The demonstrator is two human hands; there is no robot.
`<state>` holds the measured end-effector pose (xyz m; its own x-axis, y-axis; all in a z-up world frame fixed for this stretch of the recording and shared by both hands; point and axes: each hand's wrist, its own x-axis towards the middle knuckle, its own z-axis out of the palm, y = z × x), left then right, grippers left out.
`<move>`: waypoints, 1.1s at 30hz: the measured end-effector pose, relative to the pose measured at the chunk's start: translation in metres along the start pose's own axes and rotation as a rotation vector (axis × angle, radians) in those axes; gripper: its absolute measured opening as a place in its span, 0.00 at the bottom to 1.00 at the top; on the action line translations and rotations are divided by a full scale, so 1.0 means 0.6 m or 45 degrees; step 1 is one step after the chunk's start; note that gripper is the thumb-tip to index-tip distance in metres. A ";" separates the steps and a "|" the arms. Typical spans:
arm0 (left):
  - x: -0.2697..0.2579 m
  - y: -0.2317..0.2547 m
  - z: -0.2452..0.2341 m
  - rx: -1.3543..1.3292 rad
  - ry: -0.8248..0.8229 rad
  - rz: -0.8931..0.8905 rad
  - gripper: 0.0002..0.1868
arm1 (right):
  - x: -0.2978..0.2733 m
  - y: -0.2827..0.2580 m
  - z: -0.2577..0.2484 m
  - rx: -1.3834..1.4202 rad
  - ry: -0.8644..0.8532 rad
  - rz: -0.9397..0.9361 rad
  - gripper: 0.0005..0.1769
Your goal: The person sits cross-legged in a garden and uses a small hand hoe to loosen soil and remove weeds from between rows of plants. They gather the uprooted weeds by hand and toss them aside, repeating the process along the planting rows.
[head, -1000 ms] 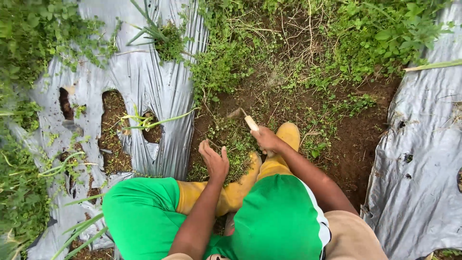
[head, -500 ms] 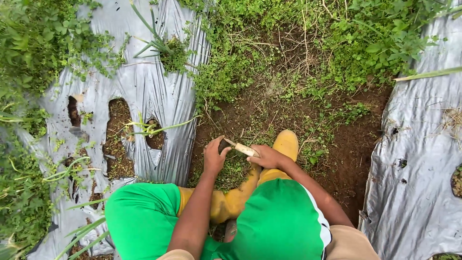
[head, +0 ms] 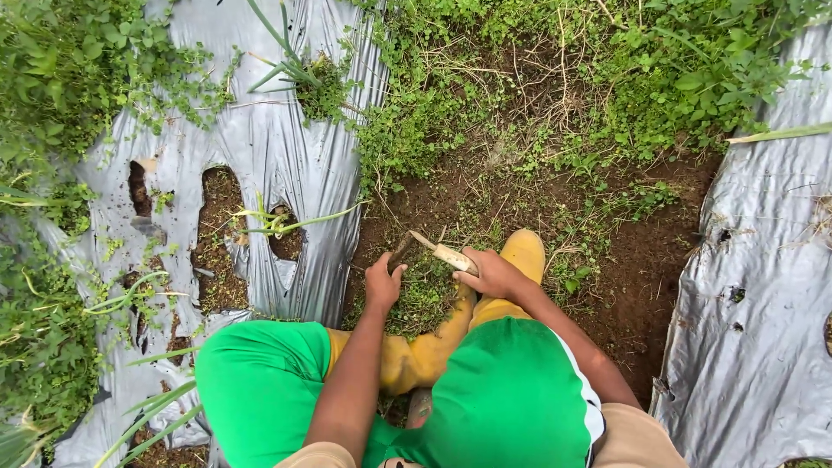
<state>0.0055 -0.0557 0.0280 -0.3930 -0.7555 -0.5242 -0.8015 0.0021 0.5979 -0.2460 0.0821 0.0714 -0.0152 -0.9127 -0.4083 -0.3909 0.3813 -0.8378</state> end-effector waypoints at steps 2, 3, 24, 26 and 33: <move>0.002 -0.011 0.003 -0.038 -0.003 -0.069 0.14 | 0.001 0.007 0.001 0.070 0.063 -0.019 0.15; 0.007 -0.017 0.008 -0.077 0.066 -0.086 0.12 | 0.004 0.021 0.005 0.190 0.164 -0.006 0.15; -0.098 0.083 0.022 0.894 -0.761 -0.038 0.70 | 0.229 0.042 -0.023 1.395 0.597 0.487 0.19; -0.087 0.083 0.024 0.889 -0.768 -0.046 0.70 | 0.213 0.049 0.001 1.235 0.458 0.520 0.20; -0.088 0.080 0.028 0.912 -0.735 -0.057 0.69 | 0.155 0.028 -0.053 0.923 0.475 0.455 0.22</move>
<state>-0.0196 -0.0047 0.0742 -0.3648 -0.3208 -0.8741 -0.8333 0.5313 0.1527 -0.2832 -0.0008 0.0306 -0.3730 -0.6613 -0.6508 0.3712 0.5365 -0.7579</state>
